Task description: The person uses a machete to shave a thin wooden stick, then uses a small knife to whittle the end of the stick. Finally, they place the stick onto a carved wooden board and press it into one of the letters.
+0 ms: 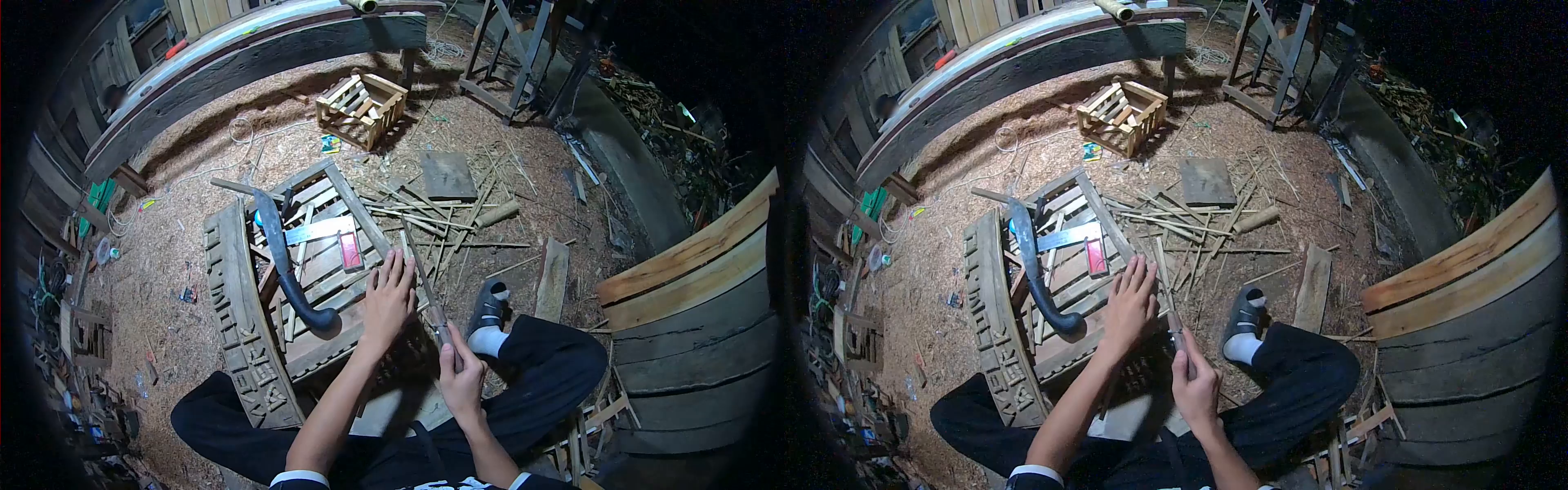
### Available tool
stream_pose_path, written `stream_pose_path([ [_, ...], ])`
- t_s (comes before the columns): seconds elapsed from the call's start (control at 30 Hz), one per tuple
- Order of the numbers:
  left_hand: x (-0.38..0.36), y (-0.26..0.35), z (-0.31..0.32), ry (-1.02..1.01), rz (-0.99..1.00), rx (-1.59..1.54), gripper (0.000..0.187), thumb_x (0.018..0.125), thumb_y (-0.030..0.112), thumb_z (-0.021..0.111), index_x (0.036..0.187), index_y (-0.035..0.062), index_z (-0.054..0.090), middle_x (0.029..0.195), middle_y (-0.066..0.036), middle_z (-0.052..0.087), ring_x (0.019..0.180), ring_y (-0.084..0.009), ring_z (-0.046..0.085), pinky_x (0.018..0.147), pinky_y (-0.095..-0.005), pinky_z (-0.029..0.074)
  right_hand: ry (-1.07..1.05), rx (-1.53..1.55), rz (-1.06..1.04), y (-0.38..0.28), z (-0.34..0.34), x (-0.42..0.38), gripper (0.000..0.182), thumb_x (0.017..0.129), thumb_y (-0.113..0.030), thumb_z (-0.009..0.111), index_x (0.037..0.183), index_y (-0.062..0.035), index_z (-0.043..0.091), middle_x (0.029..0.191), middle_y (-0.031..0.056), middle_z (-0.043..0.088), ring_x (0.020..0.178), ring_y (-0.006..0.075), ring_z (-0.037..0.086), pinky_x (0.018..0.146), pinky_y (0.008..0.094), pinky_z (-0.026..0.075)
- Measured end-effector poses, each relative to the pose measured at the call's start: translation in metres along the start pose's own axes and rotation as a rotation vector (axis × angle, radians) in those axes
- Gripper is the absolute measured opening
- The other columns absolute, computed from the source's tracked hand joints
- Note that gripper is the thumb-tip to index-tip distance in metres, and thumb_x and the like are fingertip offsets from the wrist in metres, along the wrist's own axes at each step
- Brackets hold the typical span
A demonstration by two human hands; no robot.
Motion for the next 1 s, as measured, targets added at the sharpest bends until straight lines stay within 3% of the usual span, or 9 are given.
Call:
stream_pose_path([
  [0.1,0.001,-0.001,-0.001,0.0,-0.011,-0.007,0.071,0.092,0.019,0.064,0.158,0.0122,0.04,0.166,-0.015,0.035,0.155,-0.0297,0.03,0.122,-0.0497,0.03,-0.011,0.021,-0.001,0.005,0.001,-0.001,0.042,0.104,-0.017,0.056,0.14,0.0058,0.058,0.13,0.0277,0.067,0.122,0.0326,0.067,0.098,0.0391,0.054],
  [0.43,0.0,-0.002,0.001,-0.002,0.0,-0.003,0.067,0.093,0.023,0.065,0.155,0.011,0.044,0.164,-0.015,0.038,0.154,-0.0289,0.031,0.121,-0.0515,0.03,-0.003,-0.031,-0.037,0.002,-0.004,0.004,0.042,0.102,-0.014,0.058,0.139,0.007,0.059,0.126,0.028,0.069,0.117,0.0332,0.07,0.094,0.039,0.056],
  [0.57,0.0,-0.002,-0.003,0.015,0.0,-0.001,0.066,0.093,0.023,0.065,0.155,0.0106,0.045,0.163,-0.015,0.039,0.154,-0.0287,0.032,0.121,-0.0515,0.03,-0.015,0.077,0.04,0.004,-0.001,0.003,0.042,0.102,-0.015,0.058,0.138,0.0082,0.059,0.126,0.0288,0.069,0.117,0.0346,0.07,0.094,0.0394,0.056],
  [0.7,0.001,0.0,0.002,0.014,0.002,0.006,0.066,0.093,0.023,0.064,0.154,0.0115,0.045,0.163,-0.014,0.039,0.154,-0.0285,0.032,0.12,-0.0516,0.03,-0.019,0.002,-0.015,0.006,-0.004,0.006,0.042,0.104,-0.015,0.057,0.14,0.0077,0.058,0.128,0.0291,0.068,0.12,0.0315,0.069,0.098,0.0383,0.054],
  [0.77,0.0,-0.002,0.0,-0.029,-0.022,-0.02,0.07,0.093,0.019,0.063,0.158,0.0132,0.04,0.166,-0.015,0.035,0.155,-0.0292,0.029,0.122,-0.0504,0.03,-0.023,0.042,-0.005,0.004,-0.002,0.008,0.042,0.104,-0.016,0.057,0.14,0.0075,0.058,0.129,0.0293,0.068,0.122,0.0322,0.068,0.099,0.0385,0.053],
  [1.0,0.0,-0.002,0.003,0.014,-0.001,0.001,0.065,0.092,0.022,0.065,0.153,0.0108,0.046,0.164,-0.015,0.039,0.154,-0.0289,0.032,0.12,-0.0516,0.031,-0.027,-0.005,-0.007,0.003,-0.007,0.006,0.043,0.103,-0.015,0.058,0.14,0.0062,0.058,0.131,0.0273,0.068,0.124,0.032,0.067,0.101,0.0387,0.052],
])
Point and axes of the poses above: each hand's wrist, its own x-axis towards the middle knuckle, its own z-axis out of the palm, y = z × x, the point moved 6 cm from there along x, towards the middle knuckle
